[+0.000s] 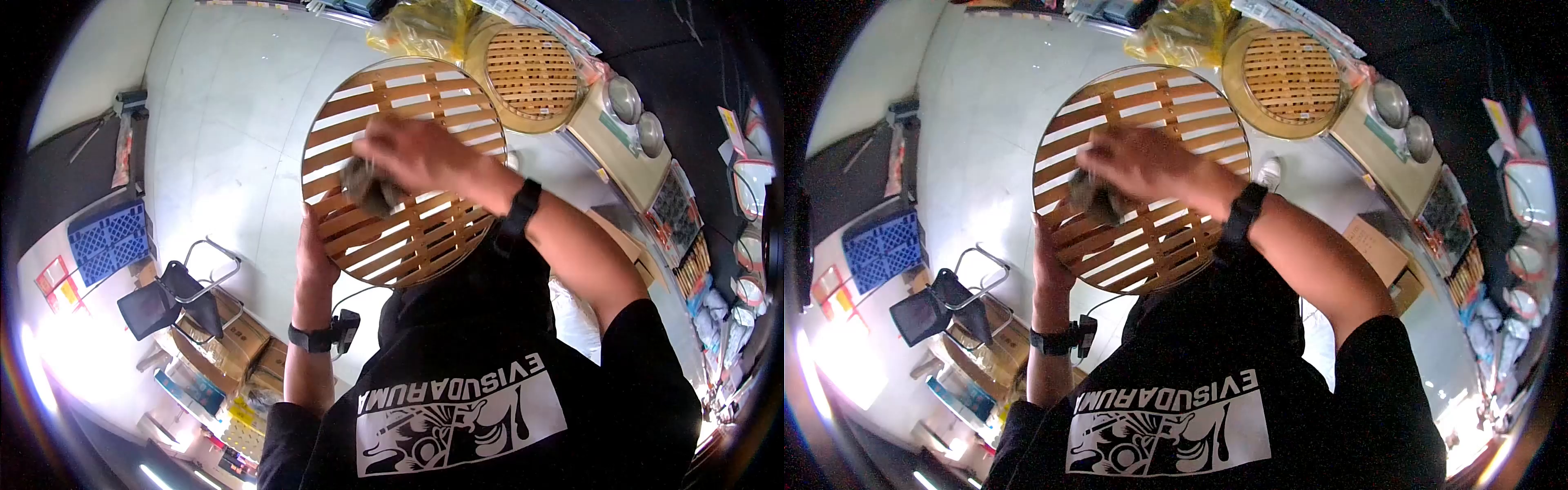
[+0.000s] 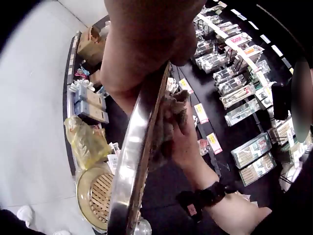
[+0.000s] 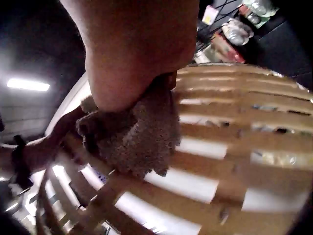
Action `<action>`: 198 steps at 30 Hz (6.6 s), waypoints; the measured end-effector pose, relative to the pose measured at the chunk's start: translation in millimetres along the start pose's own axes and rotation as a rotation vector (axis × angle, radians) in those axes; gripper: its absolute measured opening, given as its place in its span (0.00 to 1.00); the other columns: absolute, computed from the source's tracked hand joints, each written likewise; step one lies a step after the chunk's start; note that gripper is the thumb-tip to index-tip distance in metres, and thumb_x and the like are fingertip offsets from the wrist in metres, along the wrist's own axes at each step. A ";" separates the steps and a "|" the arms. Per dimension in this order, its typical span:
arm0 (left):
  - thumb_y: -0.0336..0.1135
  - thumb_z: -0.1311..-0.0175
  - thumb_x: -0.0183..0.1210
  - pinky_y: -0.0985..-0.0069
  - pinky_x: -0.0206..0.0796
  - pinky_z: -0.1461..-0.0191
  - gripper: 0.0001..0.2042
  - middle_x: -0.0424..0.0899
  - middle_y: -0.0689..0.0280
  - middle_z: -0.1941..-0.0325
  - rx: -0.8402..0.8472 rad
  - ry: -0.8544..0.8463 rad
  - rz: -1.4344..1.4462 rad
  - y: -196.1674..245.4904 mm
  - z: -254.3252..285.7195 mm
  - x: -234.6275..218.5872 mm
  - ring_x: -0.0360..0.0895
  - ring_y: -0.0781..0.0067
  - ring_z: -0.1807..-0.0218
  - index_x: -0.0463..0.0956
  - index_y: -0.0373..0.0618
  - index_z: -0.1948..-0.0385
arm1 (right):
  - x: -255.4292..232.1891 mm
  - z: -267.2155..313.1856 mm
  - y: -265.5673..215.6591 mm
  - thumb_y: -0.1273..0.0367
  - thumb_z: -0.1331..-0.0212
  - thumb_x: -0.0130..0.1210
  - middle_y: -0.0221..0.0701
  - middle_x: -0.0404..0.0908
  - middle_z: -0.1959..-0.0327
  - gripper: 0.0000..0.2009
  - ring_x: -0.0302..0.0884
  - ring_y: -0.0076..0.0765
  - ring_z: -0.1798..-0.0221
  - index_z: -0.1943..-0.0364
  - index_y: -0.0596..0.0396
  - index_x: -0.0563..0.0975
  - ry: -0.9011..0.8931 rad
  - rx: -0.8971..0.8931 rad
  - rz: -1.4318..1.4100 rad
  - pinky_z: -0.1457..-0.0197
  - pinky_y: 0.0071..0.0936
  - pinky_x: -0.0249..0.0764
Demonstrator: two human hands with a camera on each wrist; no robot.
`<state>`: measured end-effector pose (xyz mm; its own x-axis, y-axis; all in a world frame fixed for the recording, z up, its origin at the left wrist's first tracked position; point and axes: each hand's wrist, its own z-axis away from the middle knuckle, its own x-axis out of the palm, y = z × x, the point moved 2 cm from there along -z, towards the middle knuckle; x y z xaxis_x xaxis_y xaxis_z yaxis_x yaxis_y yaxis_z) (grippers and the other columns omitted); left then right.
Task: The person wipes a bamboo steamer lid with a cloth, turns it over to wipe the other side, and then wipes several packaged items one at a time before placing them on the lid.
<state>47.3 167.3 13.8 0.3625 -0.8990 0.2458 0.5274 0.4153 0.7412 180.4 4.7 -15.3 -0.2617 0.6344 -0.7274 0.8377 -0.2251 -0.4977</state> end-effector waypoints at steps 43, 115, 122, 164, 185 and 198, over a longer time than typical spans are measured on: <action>0.61 0.37 0.37 0.62 0.74 0.53 0.35 0.70 0.44 0.47 0.010 0.008 0.002 5.4 10.2 -32.2 0.75 0.50 0.52 0.51 0.38 0.38 | 3.6 25.9 0.7 0.73 0.43 0.46 0.32 0.71 0.60 0.16 0.76 0.38 0.65 0.54 0.30 0.65 0.006 -0.309 0.041 0.63 0.35 0.81; 0.57 0.37 0.42 0.56 0.72 0.50 0.28 0.70 0.52 0.45 0.302 0.219 0.254 -27.8 3.2 -17.5 0.72 0.51 0.47 0.60 0.48 0.42 | 12.8 111.7 0.3 0.78 0.56 0.51 0.35 0.70 0.62 0.12 0.72 0.41 0.60 0.64 0.57 0.72 -0.120 0.518 0.016 0.62 0.35 0.74; 0.63 0.37 0.36 0.53 0.66 0.43 0.31 0.68 0.55 0.43 0.343 0.393 0.229 -37.9 -6.6 12.5 0.68 0.54 0.43 0.55 0.49 0.40 | 61.7 135.9 20.9 0.74 0.49 0.48 0.35 0.71 0.65 0.09 0.74 0.44 0.63 0.62 0.53 0.72 -0.326 0.340 -0.135 0.59 0.35 0.74; 0.49 0.31 0.38 0.67 0.67 0.46 0.25 0.71 0.51 0.46 0.385 0.245 -0.462 -89.4 16.3 8.1 0.72 0.58 0.47 0.57 0.36 0.43 | 40.0 21.7 -28.8 0.69 0.57 0.58 0.37 0.74 0.64 0.15 0.74 0.43 0.58 0.61 0.48 0.73 0.011 0.090 -0.356 0.57 0.40 0.73; 0.47 0.31 0.41 0.73 0.71 0.53 0.23 0.76 0.54 0.55 0.075 0.228 -0.042 -78.7 23.9 20.1 0.76 0.66 0.54 0.62 0.33 0.47 | 25.3 2.9 23.8 0.76 0.53 0.53 0.37 0.73 0.64 0.18 0.74 0.44 0.61 0.56 0.43 0.72 0.292 0.133 -0.139 0.61 0.33 0.76; 0.61 0.37 0.37 0.56 0.63 0.40 0.30 0.63 0.59 0.38 0.103 0.268 0.272 -77.5 -44.4 8.4 0.64 0.55 0.40 0.55 0.55 0.38 | -4.8 241.1 101.5 0.57 0.43 0.52 0.32 0.80 0.74 0.16 0.78 0.28 0.72 0.69 0.58 0.78 0.078 1.860 -1.027 0.68 0.26 0.73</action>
<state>43.6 133.7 -69.3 0.6731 -0.6845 0.2799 0.3100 0.6048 0.7336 151.0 -199.5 -176.2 -0.1464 0.9887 0.0333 -0.9035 -0.1200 -0.4115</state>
